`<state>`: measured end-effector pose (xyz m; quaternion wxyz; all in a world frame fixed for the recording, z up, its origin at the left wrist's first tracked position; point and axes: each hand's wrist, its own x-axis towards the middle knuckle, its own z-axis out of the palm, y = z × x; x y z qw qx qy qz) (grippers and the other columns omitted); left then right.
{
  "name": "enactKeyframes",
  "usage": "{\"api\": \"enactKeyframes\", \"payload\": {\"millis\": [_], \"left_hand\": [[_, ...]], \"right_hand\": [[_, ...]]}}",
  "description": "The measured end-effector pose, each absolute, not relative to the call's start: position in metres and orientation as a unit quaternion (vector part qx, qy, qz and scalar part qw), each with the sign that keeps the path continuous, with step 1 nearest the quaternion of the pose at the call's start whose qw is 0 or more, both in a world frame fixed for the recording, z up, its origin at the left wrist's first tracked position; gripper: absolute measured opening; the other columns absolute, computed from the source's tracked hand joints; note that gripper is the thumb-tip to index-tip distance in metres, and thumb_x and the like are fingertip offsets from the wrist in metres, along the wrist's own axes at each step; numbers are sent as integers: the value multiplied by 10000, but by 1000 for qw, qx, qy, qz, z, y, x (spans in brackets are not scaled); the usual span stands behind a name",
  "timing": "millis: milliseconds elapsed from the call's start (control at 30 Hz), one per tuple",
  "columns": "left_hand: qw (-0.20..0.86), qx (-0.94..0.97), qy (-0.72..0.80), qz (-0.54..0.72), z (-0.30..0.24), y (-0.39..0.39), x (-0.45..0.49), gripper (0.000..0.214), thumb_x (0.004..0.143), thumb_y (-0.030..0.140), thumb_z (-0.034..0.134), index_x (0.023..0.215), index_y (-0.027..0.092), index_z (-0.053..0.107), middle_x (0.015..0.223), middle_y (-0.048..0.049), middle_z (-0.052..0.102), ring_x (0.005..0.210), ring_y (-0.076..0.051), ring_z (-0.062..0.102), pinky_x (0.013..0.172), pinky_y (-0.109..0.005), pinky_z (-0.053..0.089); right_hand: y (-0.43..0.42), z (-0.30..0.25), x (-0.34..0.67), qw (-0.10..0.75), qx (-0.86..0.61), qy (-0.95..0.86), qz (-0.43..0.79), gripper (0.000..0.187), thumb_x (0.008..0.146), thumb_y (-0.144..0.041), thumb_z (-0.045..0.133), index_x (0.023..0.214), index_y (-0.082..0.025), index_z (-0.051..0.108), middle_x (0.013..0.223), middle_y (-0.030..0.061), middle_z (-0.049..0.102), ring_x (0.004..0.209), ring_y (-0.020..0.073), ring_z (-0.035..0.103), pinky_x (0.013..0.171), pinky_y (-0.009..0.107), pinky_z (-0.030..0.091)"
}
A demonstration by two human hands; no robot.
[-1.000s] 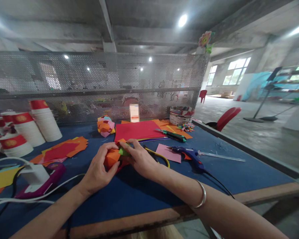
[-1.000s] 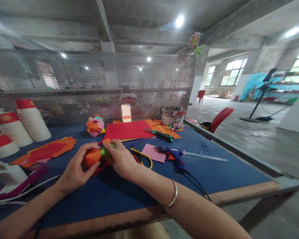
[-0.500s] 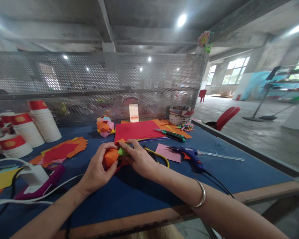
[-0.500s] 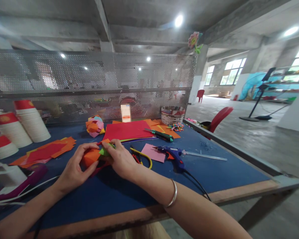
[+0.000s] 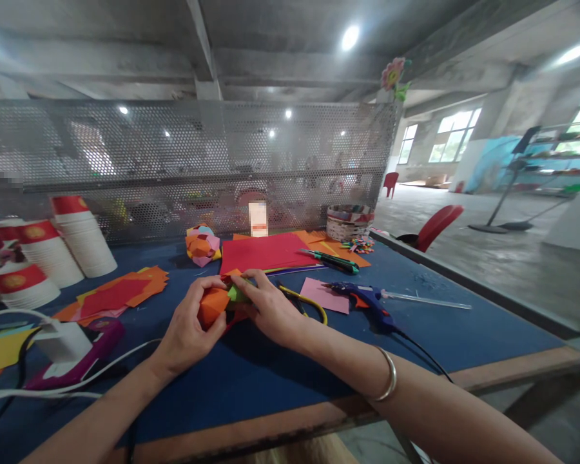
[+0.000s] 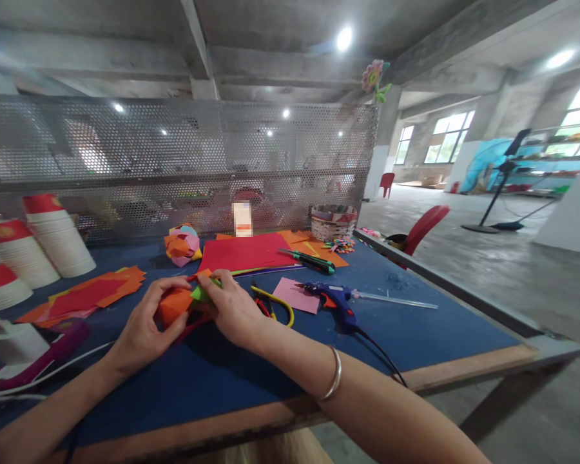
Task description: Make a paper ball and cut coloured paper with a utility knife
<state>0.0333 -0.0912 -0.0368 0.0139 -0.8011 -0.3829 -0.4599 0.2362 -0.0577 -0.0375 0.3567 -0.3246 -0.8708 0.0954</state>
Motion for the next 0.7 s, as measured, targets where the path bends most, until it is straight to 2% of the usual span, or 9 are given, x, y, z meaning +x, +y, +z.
{"api": "enactKeyframes", "payload": {"millis": [200, 367, 700], "left_hand": [[9, -787, -385, -481, -37, -91, 31, 285, 919, 223, 555, 1202, 230, 519, 1170, -38, 596, 1157, -176, 606, 1041, -295, 488], [12, -795, -379, -474, -36, -92, 33, 284, 922, 219, 555, 1203, 233, 519, 1165, -34, 600, 1142, -173, 608, 1052, -301, 481], [29, -800, -377, -465, -33, -93, 34, 264, 932, 221, 540, 1195, 225, 515, 1156, -43, 605, 1117, -180, 622, 1029, -315, 501]], "right_hand": [[-55, -40, 235, 365, -321, -869, 93, 575, 964, -130, 581, 1520, -234, 480, 1412, 157, 520, 1276, 280, 591, 1081, 455, 499], [-56, -40, 235, 363, -324, -869, 92, 548, 967, -143, 583, 1506, -196, 499, 1398, 165, 521, 1278, 281, 588, 1082, 434, 498], [-59, -38, 234, 360, -323, -870, 94, 529, 974, -125, 586, 1492, -171, 493, 1406, 181, 505, 1264, 285, 585, 1077, 461, 498]]}}
